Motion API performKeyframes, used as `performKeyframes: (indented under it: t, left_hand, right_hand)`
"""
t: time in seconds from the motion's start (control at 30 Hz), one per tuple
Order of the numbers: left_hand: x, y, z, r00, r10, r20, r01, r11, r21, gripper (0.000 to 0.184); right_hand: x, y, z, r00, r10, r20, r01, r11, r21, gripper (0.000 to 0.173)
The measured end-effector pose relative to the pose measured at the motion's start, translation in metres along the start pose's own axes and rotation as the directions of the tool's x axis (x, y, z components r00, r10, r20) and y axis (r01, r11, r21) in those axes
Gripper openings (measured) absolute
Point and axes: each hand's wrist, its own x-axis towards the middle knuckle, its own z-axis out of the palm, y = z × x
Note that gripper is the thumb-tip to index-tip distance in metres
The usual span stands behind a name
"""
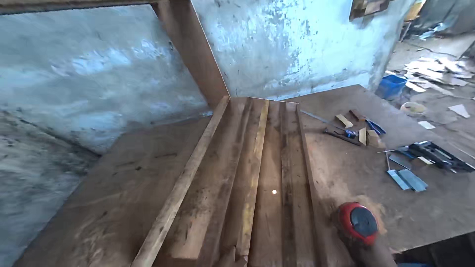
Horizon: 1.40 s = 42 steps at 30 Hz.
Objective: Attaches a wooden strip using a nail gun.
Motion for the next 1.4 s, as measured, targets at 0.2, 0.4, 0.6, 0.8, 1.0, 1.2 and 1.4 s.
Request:
performKeyframes:
  t: [0.2,0.4,0.6,0.8,1.0,1.2,1.4]
  left_hand:
    - [0.033,-0.057,0.017,0.966,0.231,-0.115,-0.238,0.970,-0.047,0.070]
    - [0.040,-0.055,-0.002,0.933,0.359,0.032,-0.342,0.910,-0.232,0.050]
    - [0.014,-0.036,-0.021,0.959,0.212,0.187,-0.104,0.879,-0.465,0.044]
    - [0.016,-0.053,-0.026,0.926,0.289,0.241,-0.189,0.910,-0.369,0.036]
    - [0.006,-0.052,-0.021,0.918,0.359,0.168,-0.355,0.933,-0.059,0.028]
    - [0.008,-0.047,-0.017,0.909,0.356,0.215,-0.352,0.934,-0.060,0.037]
    - [0.010,-0.051,-0.010,0.900,0.399,0.176,-0.388,0.917,-0.091,0.049]
  right_hand:
    - [0.017,0.047,0.033,0.984,-0.135,-0.118,0.140,0.990,0.034,0.053]
    - [0.012,0.028,0.022,0.997,0.009,-0.080,-0.009,1.000,0.001,0.058]
    - [0.016,0.044,0.022,0.999,-0.047,0.019,0.044,0.991,0.124,0.036]
    - [0.015,0.045,0.018,0.999,-0.034,0.038,0.030,0.994,0.105,0.036]
    - [0.013,0.038,0.016,0.998,-0.064,0.013,0.063,0.997,0.036,0.035]
    - [0.014,0.039,0.018,0.999,-0.042,-0.003,0.042,0.999,-0.006,0.035]
    - [0.015,0.036,0.017,1.000,-0.001,-0.007,0.001,1.000,0.016,0.037]
